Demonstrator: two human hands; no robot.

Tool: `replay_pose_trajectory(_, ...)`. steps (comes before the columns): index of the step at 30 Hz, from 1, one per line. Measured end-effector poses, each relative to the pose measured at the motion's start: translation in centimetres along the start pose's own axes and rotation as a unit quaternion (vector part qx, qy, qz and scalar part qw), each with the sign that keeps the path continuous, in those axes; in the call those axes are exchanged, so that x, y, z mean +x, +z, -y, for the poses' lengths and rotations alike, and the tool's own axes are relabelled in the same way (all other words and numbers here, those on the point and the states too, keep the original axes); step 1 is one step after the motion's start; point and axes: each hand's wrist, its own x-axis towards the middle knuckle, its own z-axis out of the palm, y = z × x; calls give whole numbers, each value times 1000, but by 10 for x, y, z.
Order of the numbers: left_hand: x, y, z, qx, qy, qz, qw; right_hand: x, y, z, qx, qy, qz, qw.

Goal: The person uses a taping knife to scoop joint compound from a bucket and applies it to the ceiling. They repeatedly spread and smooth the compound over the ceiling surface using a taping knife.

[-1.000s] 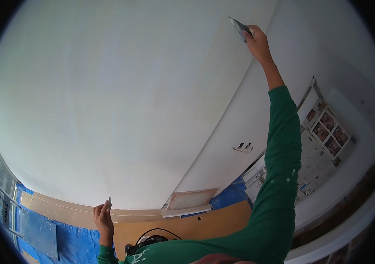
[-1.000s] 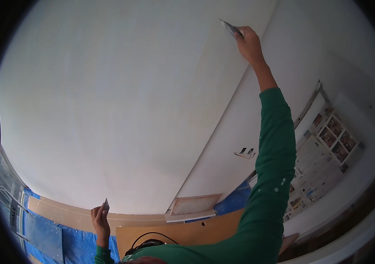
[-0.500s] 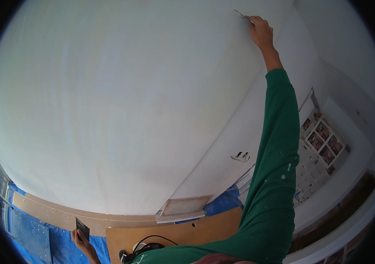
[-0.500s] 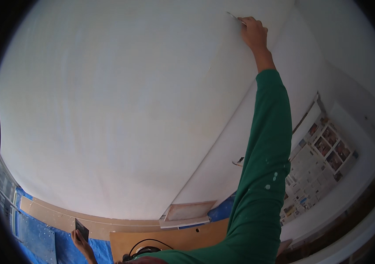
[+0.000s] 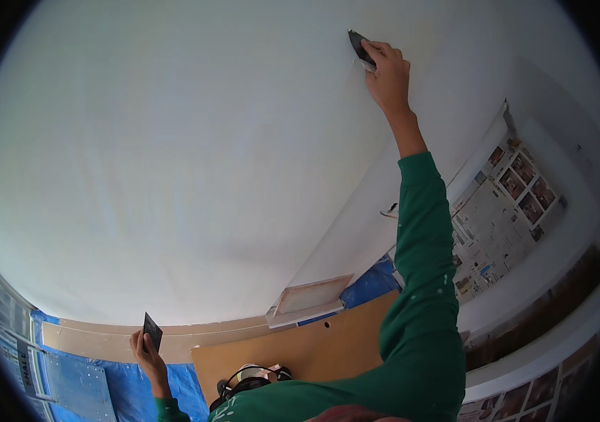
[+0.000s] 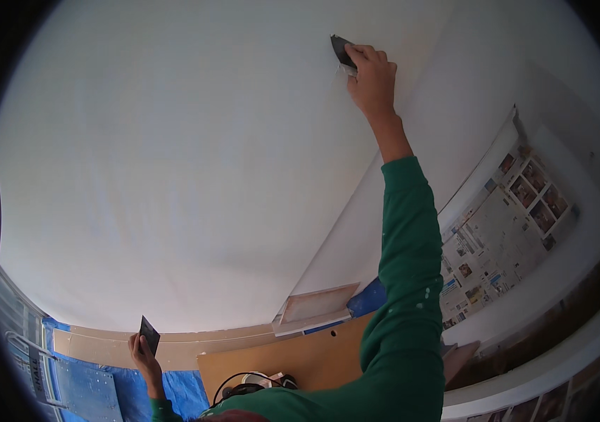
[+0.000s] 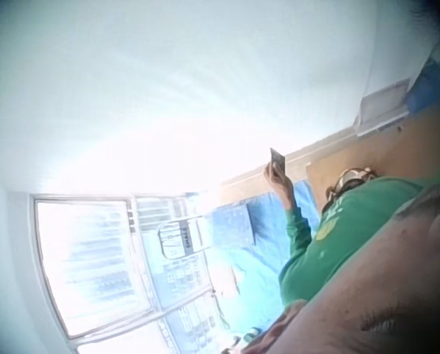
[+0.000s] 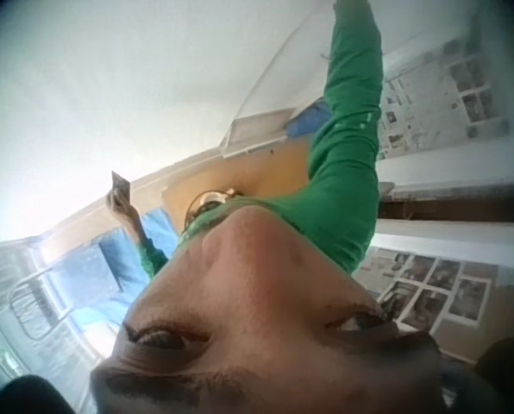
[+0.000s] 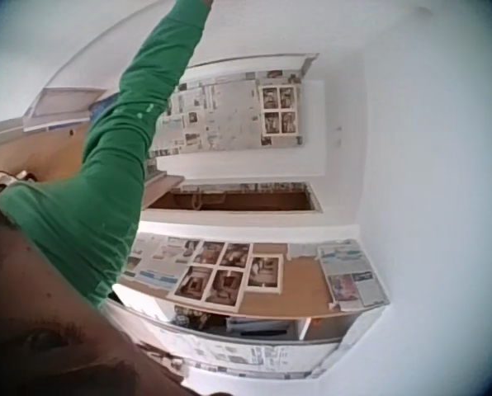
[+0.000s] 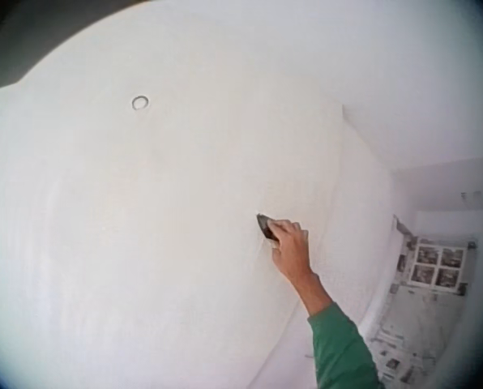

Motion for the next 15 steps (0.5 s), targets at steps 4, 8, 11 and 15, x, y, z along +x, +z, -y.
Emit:
replay_pose_trajectory(4,11,-11,0,8,16,12,1000,-48,12,38,14,29,19,999)
replay_pose_trajectory(8,8,-19,9,17,9,5,1000,-100,24,71,29,54,50,997)
replay_pose_trajectory(11,0,-23,13,12,-2,2,1000,-145,37,94,43,61,58,995)
replay_pose_trajectory(15,-9,-25,9,5,-7,-7,1000,-200,46,124,70,85,90,990)
